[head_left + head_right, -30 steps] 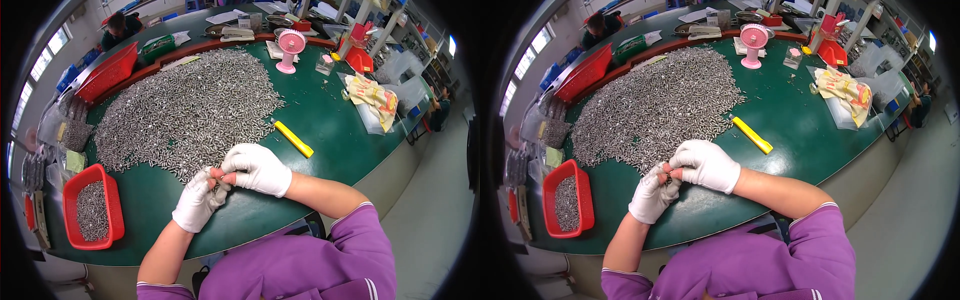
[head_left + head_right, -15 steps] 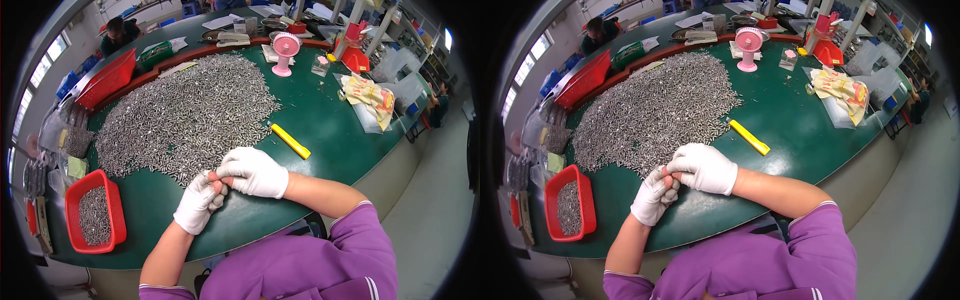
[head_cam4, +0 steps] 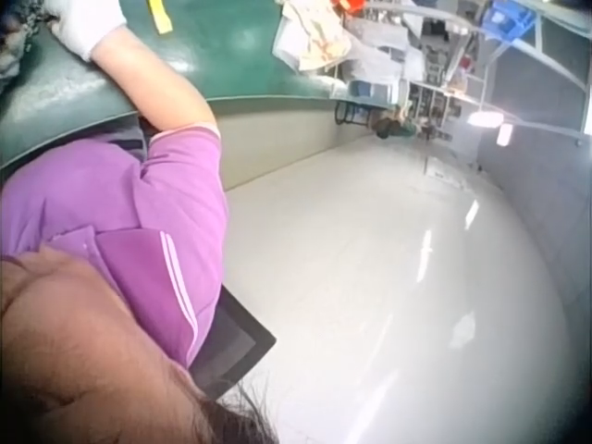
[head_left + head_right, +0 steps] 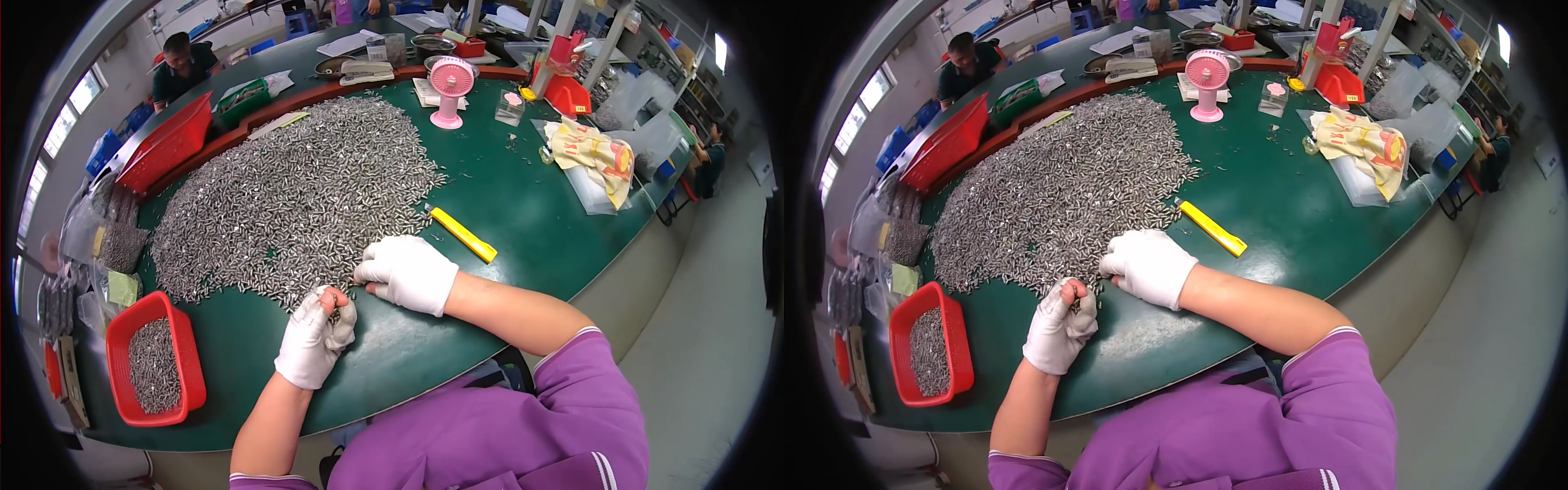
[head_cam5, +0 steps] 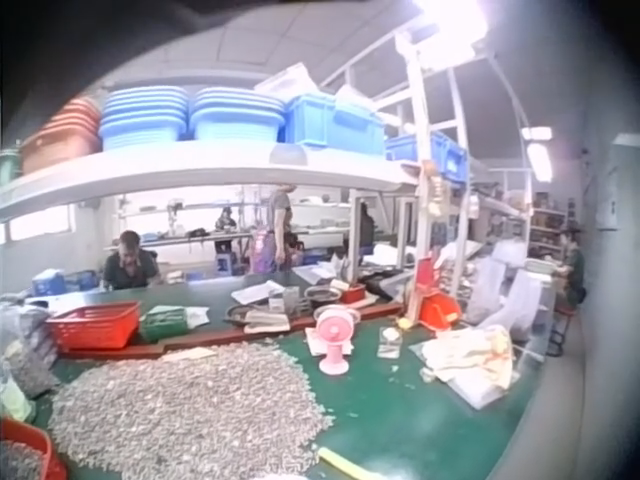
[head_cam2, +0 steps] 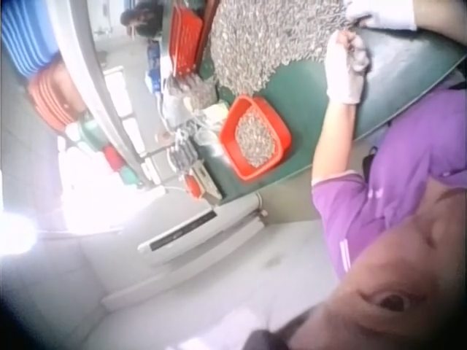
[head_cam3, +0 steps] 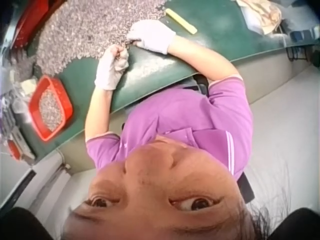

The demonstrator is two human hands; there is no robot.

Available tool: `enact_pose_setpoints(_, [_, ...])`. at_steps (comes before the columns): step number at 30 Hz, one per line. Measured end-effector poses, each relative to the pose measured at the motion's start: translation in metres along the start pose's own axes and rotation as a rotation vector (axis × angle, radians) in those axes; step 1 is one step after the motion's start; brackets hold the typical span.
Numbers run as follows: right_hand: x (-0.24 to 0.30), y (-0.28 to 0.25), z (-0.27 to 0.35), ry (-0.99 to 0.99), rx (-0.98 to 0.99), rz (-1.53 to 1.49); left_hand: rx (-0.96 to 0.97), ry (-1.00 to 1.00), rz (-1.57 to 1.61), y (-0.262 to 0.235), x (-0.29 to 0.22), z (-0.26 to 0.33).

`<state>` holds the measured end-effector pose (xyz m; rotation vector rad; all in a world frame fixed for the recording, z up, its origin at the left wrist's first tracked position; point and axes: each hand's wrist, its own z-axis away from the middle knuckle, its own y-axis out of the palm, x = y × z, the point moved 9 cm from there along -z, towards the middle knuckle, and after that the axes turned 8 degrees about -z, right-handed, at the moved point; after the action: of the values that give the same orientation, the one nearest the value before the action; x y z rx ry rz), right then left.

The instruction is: Sorting and inspecting small metal components on a workbench in a factory setting.

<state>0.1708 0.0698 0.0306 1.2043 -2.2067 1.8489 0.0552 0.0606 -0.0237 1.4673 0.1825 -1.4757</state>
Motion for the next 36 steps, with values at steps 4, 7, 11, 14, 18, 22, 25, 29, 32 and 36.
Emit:
enact_pose_setpoints(4, [-0.004,-0.001,0.000,0.004,-0.008,-0.062,-0.002,0.009,0.053,-0.001,0.000,-0.001])
enact_pose_setpoints(7, [-0.006,-0.022,-0.003,0.024,-0.113,-0.032,-0.043,0.028,0.098,-0.005,-0.004,-0.004])
enact_pose_setpoints(11, [-0.014,-0.032,-0.004,0.042,-0.184,-0.023,-0.108,0.081,0.106,-0.010,-0.012,-0.006])
enact_pose_setpoints(14, [-0.018,-0.026,-0.005,0.071,-0.133,-0.048,-0.124,0.115,0.124,-0.014,-0.014,-0.006])
enact_pose_setpoints(18, [-0.007,-0.013,-0.006,0.040,-0.082,-0.103,-0.108,0.094,0.129,-0.015,-0.011,-0.005])
enact_pose_setpoints(22, [-0.001,-0.003,-0.006,0.009,-0.058,0.004,-0.084,0.074,0.085,-0.012,-0.007,-0.005])
enact_pose_setpoints(25, [-0.007,0.000,-0.006,0.102,-0.007,-0.007,-0.052,0.079,0.062,-0.012,-0.005,-0.005])
enact_pose_setpoints(29, [-0.007,0.002,-0.004,0.126,-0.014,0.002,-0.061,0.081,0.011,-0.010,-0.005,-0.002])
enact_pose_setpoints(32, [-0.008,0.002,-0.003,0.120,-0.025,0.029,-0.048,0.080,0.020,-0.007,-0.005,-0.003])
enact_pose_setpoints(36, [-0.003,-0.012,-0.005,0.097,-0.134,-0.051,-0.031,0.070,0.058,-0.005,-0.004,-0.002])
